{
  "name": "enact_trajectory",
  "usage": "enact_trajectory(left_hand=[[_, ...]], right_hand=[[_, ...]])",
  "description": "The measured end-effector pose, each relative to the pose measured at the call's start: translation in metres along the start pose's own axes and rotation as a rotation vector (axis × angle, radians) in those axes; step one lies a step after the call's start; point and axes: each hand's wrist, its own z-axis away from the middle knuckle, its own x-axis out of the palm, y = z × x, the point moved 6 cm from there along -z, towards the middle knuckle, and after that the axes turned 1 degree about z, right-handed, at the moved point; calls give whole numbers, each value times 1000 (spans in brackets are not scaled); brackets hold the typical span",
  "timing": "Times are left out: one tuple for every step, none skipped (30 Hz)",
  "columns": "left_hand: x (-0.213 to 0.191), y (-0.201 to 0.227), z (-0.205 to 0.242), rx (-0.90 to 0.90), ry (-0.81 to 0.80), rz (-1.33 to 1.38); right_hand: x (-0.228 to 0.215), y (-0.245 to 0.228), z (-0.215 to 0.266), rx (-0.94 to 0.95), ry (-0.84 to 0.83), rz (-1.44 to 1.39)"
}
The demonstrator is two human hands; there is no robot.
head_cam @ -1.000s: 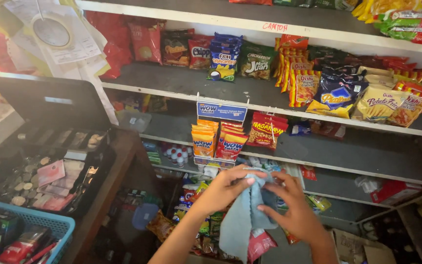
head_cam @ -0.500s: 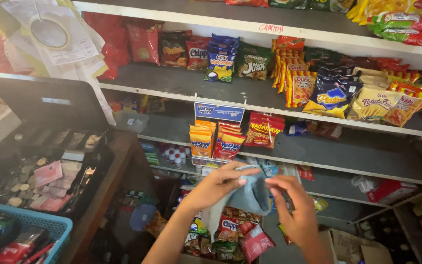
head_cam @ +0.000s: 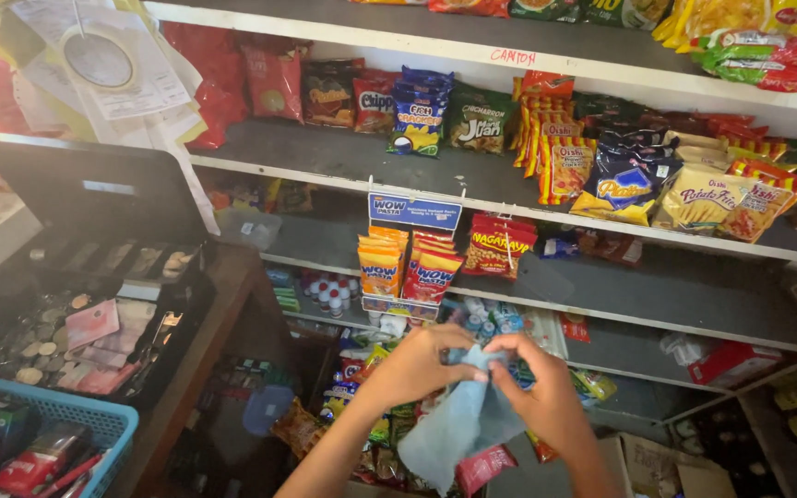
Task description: Wiping down individual snack bags with a cloth and organizing them onto store shelves.
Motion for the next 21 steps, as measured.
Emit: enact_trajectory(left_hand=[[1,2,-1,1,0,0],[1,-1,-1,-66,14,11],[2,-4,-1,-134,27,25],[1,3,-3,-134,24,27],[-1,4,-5,-237,26,54],[-2,4,-6,-341,29,82],[-2,3,-5,-341,31,80],[2,5,-6,-291,-28,131],[6,7,-7,-239,-86,182],[7,2,-6,-238,-83,182],[5,1,-6,-161,-42,197],[3,1,-7,-84,-1,212],[1,6,-8,-84,-3,213],[-2,9,-8,-108,30,174],[-7,12,-9,-130,66,132],[-12,12,-9,-129,68,129],[-16,13,-7,-131,69,111],[-20,13,-6,-133,70,93],[-25,12,-5,-133,70,92],[-31,9,-4,-183,110,48],[-37,5,-2,-232,149,5]], right_hand=[[-1,4,-1,0,1,1],[0,6,-3,-20,-28,0],[1,9,-3,-37,-56,0],[0,18,-3,-35,-55,2],[0,27,-4,-22,-76,-92],[0,35,-6,-8,-97,-185],[0,35,-5,-10,-99,-186],[1,35,-4,1,-106,-224],[1,35,-3,11,-113,-261],[-1,29,-4,8,-116,-260],[-1,24,-4,24,-133,-226],[-2,19,-5,39,-149,-191],[-8,11,-4,40,-148,-191],[-9,5,-3,88,-217,-171],[-10,0,-2,133,-286,-149],[-18,2,-2,130,-286,-150],[-20,8,2,157,-398,-13],[-22,14,7,183,-507,126],[-28,18,8,182,-507,125],[-32,20,10,84,-550,254],[-36,22,13,-13,-591,384]])
